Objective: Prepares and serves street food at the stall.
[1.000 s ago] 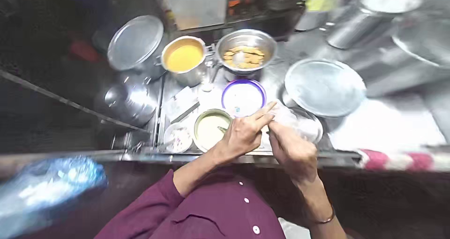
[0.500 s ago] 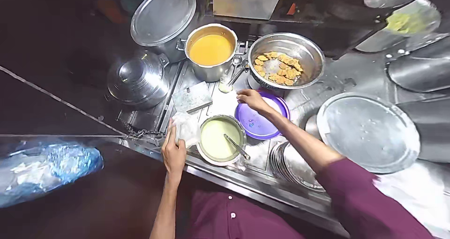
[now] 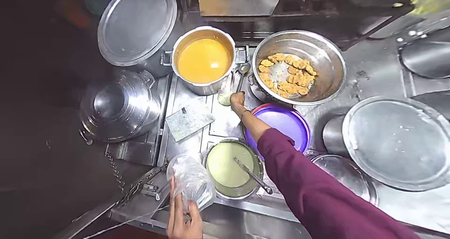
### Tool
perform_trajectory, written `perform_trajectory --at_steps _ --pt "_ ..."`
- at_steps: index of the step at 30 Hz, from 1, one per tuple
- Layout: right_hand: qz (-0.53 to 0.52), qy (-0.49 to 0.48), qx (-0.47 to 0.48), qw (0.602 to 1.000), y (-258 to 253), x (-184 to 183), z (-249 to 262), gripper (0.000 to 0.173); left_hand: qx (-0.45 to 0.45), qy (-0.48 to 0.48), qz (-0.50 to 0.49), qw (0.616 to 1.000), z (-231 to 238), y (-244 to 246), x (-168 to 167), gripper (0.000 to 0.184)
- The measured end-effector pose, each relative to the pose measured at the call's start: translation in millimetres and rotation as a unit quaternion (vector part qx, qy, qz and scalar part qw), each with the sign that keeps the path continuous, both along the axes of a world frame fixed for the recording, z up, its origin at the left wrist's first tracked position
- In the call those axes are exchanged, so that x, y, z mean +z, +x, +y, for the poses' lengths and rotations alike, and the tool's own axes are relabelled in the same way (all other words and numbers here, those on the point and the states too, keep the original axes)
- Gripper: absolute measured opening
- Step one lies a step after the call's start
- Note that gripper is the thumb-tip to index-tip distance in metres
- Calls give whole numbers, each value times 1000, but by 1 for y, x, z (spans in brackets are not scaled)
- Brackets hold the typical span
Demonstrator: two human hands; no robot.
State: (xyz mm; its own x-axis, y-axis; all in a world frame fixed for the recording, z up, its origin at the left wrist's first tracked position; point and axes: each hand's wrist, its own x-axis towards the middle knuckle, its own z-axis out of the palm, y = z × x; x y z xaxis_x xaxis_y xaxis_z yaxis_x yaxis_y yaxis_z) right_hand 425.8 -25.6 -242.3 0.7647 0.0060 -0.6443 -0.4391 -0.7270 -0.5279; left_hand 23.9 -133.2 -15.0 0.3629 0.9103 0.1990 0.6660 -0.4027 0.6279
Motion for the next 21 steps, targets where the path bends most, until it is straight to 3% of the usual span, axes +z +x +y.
perform_trajectory --at_steps 2,4,5,8,10,12,15,17,18,21 --pt "39 134 -67 988 -18 11 -12 43 -15 -17 2 1000 2 2 1 47" --pt "83 276 -158 944 -43 27 -20 23 -29 -36 36 998 3 1 3 50" --pt "109 313 -190 924 -62 44 -30 24 -29 -52 73 996 3 1 7 53" --pt "189 349 -157 904 -125 104 -81 30 -54 -115 134 983 25 5 22 66" --pt "196 359 -120 905 -149 144 -112 25 -69 -87 134 985 51 17 31 68" --pt "151 343 -36 926 -143 171 -124 22 -76 -42 151 985 80 36 40 68" --pt "-37 202 221 954 -82 189 -104 31 -77 -33 163 983 122 72 51 66" --pt "-148 86 366 915 -28 208 -63 39 -73 -51 171 981 149 100 50 69" --pt "-205 36 419 884 -8 212 -38 34 -72 -60 167 982 161 114 48 70" --pt "-376 -37 519 766 42 187 40 28 -71 -81 138 985 194 147 36 71"
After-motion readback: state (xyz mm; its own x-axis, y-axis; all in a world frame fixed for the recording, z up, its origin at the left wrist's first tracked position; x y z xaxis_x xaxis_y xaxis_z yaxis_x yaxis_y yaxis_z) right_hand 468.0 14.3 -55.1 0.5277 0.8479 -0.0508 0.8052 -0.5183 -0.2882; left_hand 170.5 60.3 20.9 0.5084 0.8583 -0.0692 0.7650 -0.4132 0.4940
